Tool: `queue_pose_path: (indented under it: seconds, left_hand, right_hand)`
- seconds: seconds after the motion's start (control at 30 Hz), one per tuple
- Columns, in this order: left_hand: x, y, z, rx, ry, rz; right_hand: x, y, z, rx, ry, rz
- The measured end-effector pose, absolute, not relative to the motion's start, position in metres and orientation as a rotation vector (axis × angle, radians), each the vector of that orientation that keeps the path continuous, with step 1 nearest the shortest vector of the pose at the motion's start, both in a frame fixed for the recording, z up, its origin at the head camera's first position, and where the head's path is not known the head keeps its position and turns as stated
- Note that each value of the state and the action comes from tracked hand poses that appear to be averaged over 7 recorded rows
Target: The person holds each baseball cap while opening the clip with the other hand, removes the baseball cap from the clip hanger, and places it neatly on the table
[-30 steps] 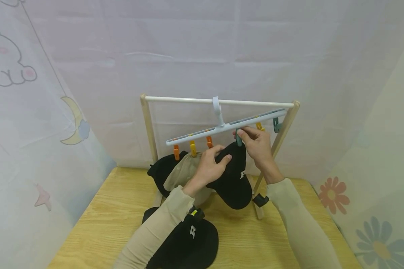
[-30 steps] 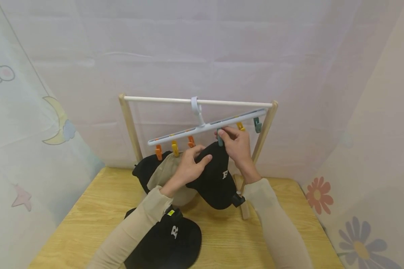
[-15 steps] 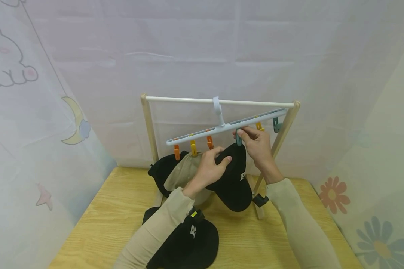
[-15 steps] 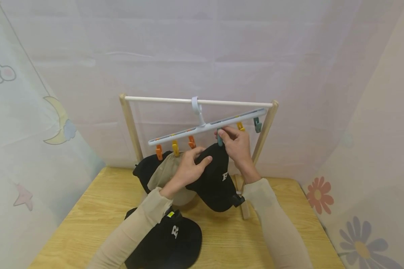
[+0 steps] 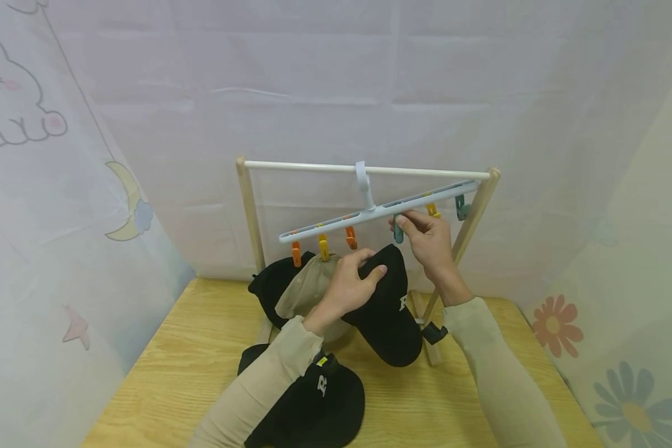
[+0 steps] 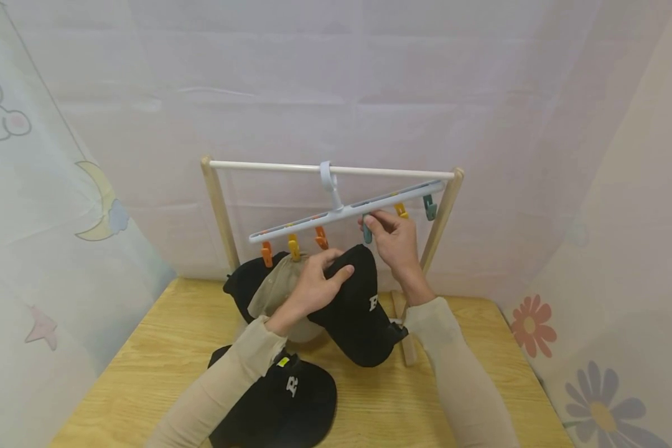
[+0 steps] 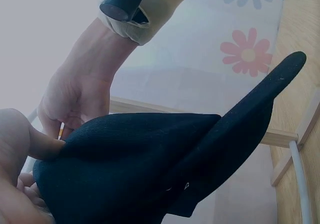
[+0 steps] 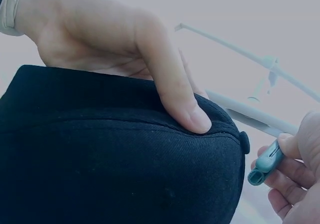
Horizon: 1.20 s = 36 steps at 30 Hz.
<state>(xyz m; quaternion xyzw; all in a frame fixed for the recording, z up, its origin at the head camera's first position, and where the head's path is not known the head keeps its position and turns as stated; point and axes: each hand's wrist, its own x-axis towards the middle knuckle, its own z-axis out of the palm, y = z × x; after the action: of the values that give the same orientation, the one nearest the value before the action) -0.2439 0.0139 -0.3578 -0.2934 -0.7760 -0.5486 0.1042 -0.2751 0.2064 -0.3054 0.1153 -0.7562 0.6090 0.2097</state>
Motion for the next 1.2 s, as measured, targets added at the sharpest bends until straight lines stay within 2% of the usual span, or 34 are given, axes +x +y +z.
queue_pose_path:
  seconds: [0.7,1.2]
  left_hand:
    - [-0.238,0.011,-0.358,-0.903,-2.201,-1.708]
    - [-0.23,0.011,-0.363,-0.883,-2.137,-1.808]
  right_hand:
    - [-0.269,0.218,-0.31,0.519,-2.183,1.71]
    - [-0.265,0.224,-0.318,0.459,-2.145,1.675]
